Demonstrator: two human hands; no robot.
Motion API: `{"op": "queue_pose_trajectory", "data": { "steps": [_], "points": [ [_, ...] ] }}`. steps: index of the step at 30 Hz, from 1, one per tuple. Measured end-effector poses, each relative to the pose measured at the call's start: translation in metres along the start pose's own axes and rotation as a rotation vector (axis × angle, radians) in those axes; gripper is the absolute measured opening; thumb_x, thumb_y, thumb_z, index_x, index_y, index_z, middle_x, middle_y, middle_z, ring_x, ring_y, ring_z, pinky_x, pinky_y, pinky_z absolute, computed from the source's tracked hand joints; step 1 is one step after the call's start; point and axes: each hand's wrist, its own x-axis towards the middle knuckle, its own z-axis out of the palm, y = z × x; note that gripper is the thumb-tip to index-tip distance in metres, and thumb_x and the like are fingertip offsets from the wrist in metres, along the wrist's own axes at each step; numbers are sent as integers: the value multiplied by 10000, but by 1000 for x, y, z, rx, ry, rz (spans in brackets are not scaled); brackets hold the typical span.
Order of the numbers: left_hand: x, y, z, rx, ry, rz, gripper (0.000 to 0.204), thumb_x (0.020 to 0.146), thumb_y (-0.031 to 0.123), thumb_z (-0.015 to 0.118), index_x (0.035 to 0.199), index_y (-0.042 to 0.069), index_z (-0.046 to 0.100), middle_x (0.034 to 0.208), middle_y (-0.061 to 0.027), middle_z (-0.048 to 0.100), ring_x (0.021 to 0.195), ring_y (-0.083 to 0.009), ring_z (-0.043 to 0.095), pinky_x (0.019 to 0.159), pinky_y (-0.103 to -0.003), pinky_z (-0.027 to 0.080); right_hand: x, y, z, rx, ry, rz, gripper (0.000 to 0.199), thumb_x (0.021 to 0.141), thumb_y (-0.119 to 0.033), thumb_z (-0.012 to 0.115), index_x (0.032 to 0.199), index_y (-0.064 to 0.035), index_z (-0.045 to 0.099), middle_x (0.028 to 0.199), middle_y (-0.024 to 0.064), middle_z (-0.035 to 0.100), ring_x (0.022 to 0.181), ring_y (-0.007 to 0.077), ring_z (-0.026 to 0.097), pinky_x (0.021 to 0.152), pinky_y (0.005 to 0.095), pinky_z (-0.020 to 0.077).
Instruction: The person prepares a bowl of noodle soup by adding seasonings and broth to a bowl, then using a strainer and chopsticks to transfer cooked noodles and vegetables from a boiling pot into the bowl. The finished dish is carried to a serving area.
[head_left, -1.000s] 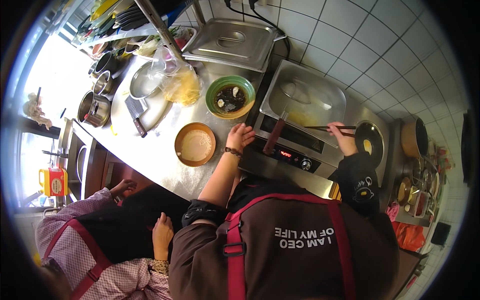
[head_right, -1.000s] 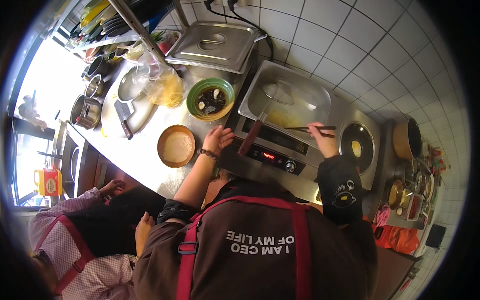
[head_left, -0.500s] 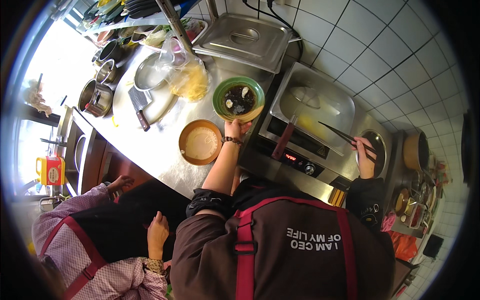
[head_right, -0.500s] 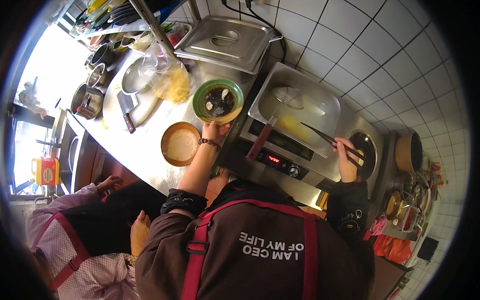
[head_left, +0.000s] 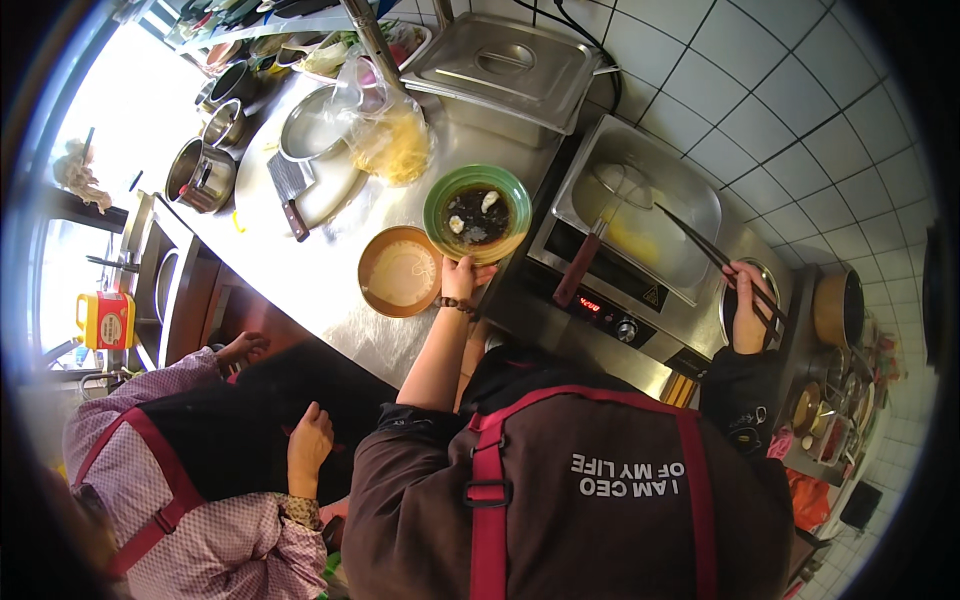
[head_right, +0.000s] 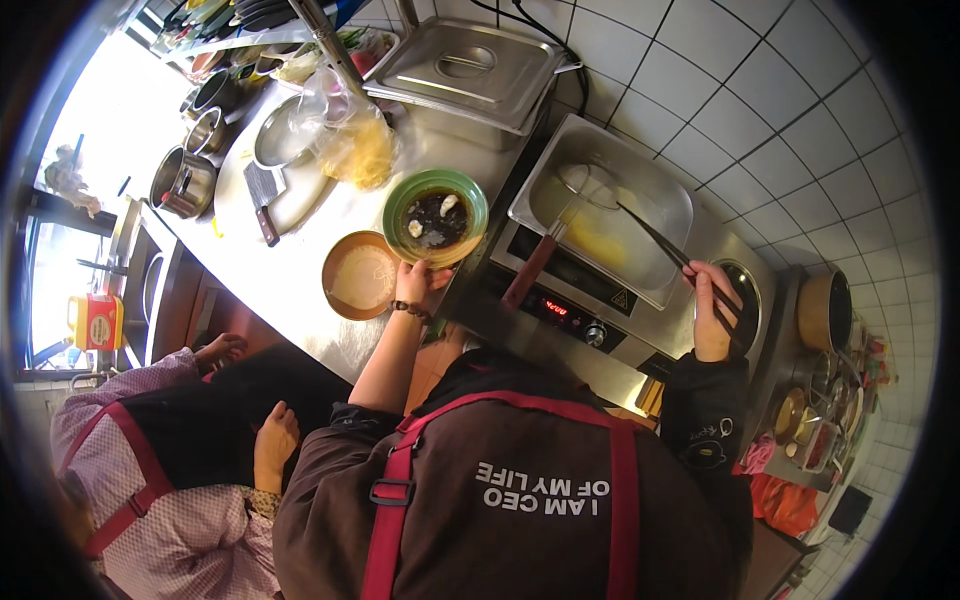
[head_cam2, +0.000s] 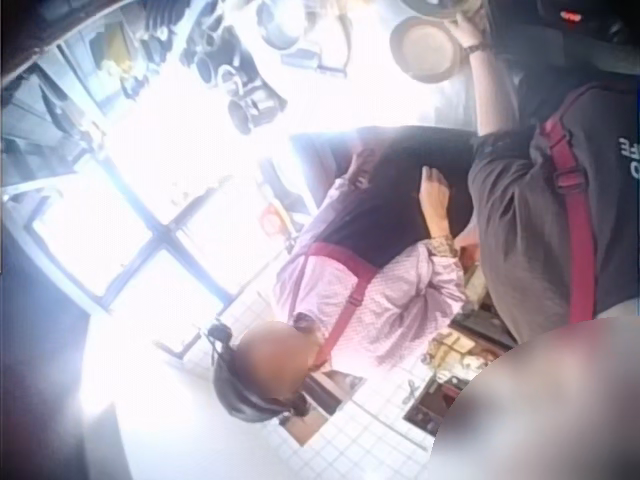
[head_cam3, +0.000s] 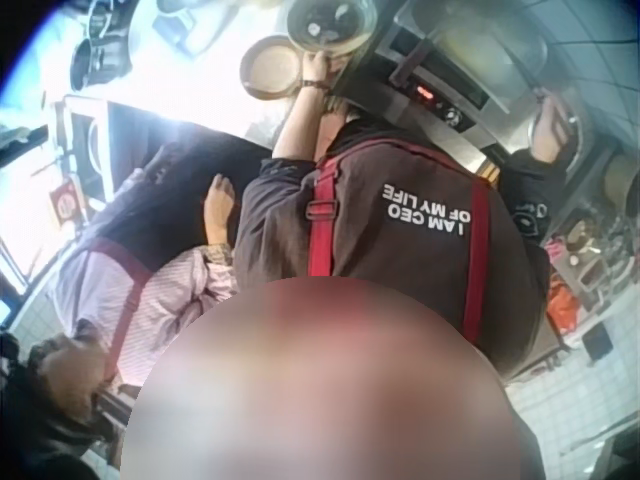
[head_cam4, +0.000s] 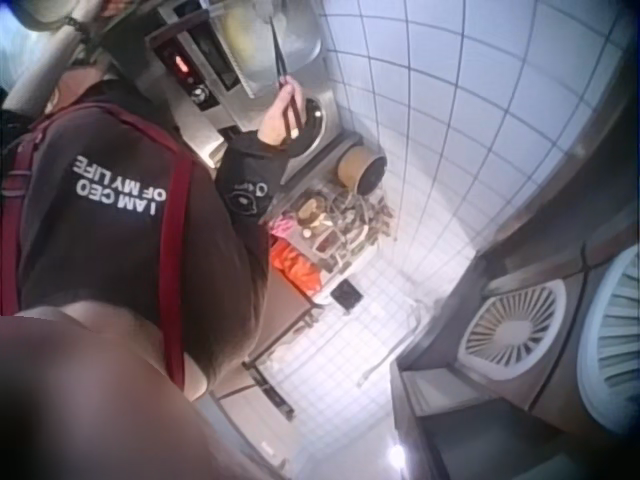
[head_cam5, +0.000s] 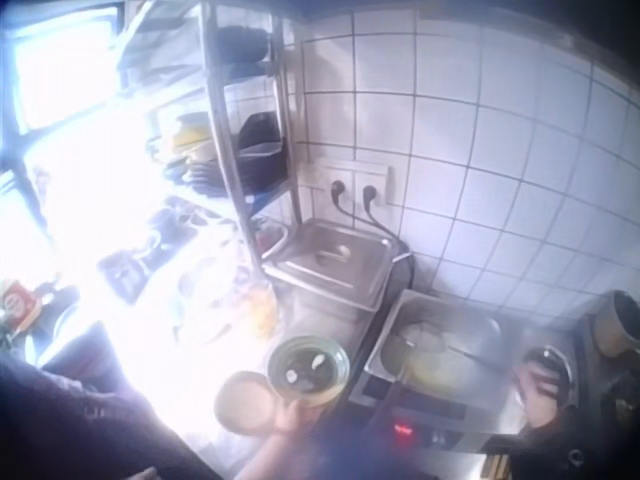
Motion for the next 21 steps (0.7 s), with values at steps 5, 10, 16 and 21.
{"op": "queue_pose_trajectory", "data": {
  "steps": [5, 10, 16, 21],
  "points": [
    [-3, -3, -16, -10, -61, 10, 278, 857, 38, 392, 1124, 13, 317, 878, -205, 595, 604, -274, 639, 486, -311, 546, 16, 2, 2, 30, 124, 13, 132, 867, -78, 523, 932, 25, 573, 825, 80, 591, 755, 130, 589, 700, 240, 495],
    [-8, 3, -27, 56, -87, 4, 280, 867, 47, 396, 1132, 34, 305, 882, -197, 597, 595, -271, 640, 489, -315, 549, 35, 29, 13, -137, 46, 189, 167, 849, -165, 569, 886, -5, 600, 683, 34, 576, 600, 93, 559, 558, 226, 485],
    [-20, 10, -38, 127, -112, 22, 280, 908, 161, 432, 1153, 50, 354, 926, -164, 598, 646, -242, 641, 521, -283, 547, 42, 101, 44, -327, -213, 192, 225, 836, -261, 567, 842, -41, 613, 630, 30, 574, 510, 113, 557, 474, 249, 427],
    [-35, -9, -61, -305, -105, -201, 512, 893, 480, 388, 1118, 20, 375, 1015, -177, 591, 849, -268, 619, 689, -357, 536, 61, 66, 45, -463, -198, 165, 222, 839, -257, 552, 786, -48, 605, 586, 31, 552, 487, 110, 535, 455, 250, 407]
  ]
}}
